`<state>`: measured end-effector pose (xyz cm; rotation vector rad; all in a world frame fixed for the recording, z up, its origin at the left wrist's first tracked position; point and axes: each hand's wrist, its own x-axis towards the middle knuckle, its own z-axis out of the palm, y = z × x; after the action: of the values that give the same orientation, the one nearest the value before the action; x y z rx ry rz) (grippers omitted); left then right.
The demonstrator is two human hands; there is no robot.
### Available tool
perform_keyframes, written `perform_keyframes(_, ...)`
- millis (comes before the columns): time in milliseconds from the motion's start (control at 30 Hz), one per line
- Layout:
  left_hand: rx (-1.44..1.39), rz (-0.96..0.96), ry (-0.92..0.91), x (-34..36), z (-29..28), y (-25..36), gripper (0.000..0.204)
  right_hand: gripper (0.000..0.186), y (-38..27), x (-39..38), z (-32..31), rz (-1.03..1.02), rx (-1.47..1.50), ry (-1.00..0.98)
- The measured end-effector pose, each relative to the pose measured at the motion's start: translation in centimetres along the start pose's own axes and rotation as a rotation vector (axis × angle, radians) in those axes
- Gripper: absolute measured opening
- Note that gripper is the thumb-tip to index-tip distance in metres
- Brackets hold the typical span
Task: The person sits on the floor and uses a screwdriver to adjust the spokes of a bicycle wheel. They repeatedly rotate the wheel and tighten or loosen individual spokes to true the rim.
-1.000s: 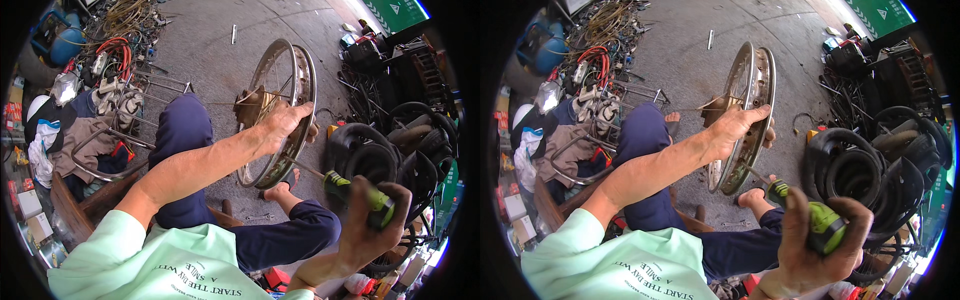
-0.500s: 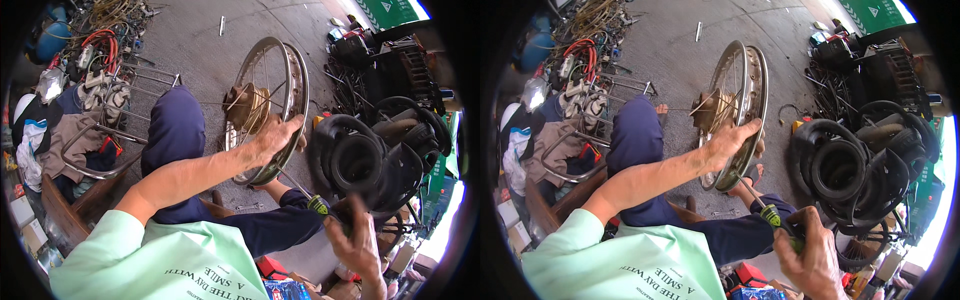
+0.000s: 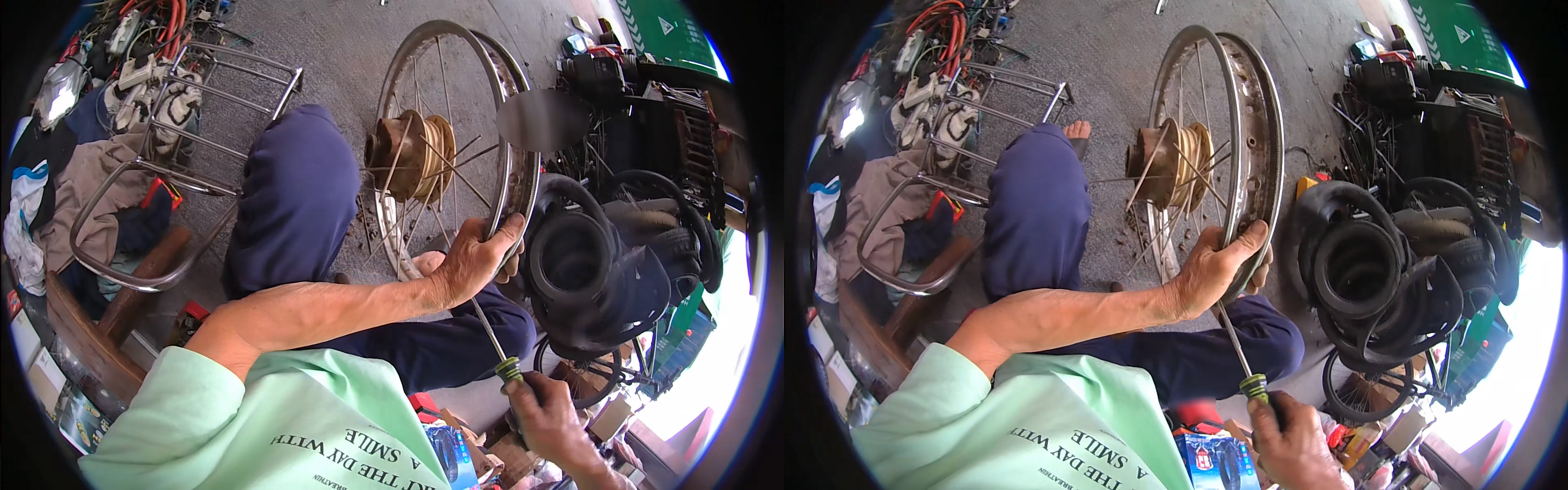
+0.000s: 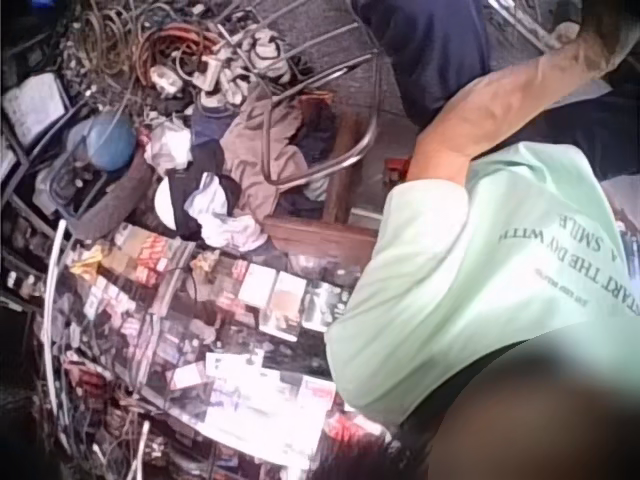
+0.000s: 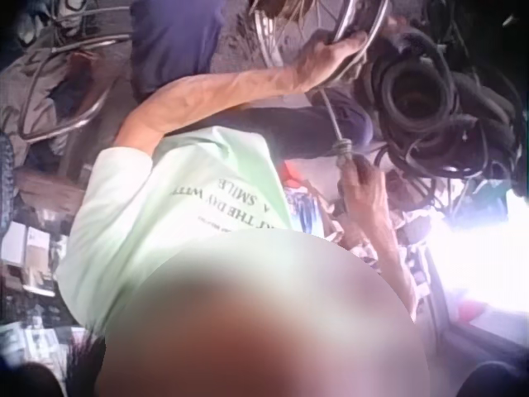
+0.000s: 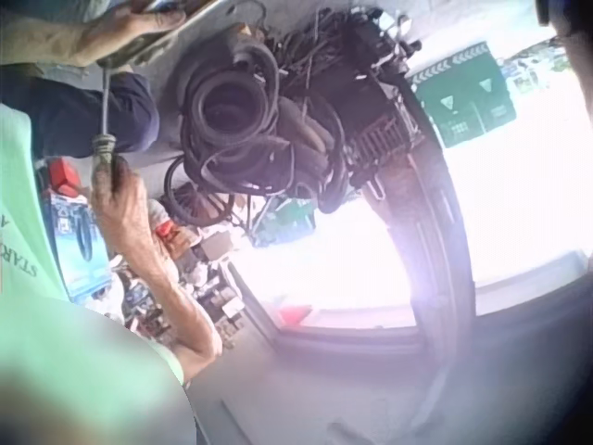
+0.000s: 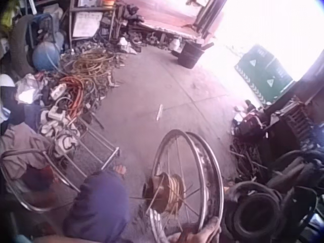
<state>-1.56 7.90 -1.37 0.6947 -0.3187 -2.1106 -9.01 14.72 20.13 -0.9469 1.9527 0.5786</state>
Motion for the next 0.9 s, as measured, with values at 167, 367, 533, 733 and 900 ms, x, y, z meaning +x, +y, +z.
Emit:
perform_keyframes(167, 0.093, -0.041, -0.075, 0.0, -0.5, -0.9, 0.046, 0.034, 0.2, 0.3, 0.3, -0.082, -0.141, 0.034)
perform_keyframes(367, 0.094, -0.164, -0.005, -0.1, 0.3, -0.3, 0.043, 0.027, 3.3, 0.1, 1.9, -0.317, -0.480, 0.193)
perform_keyframes(533, 0.001, -0.095, 0.044, 0.6, 0.8, -0.7, 0.040, 0.041, 5.5, 0.5, 2.9, -0.343, -0.931, 0.394)
perform_keyframes(733, 0.090, -0.064, 0.006, 0.3, 0.9, -1.0, 0.043, 0.036, 6.2, 0.2, 3.0, -0.364, -0.831, 0.449)
perform_keyframes(900, 0.039, -0.167, 0.020, 0.5, 1.0, -2.0, 0.042, 0.045, 6.6, 0.5, 1.0, -0.154, 0.475, 0.297)
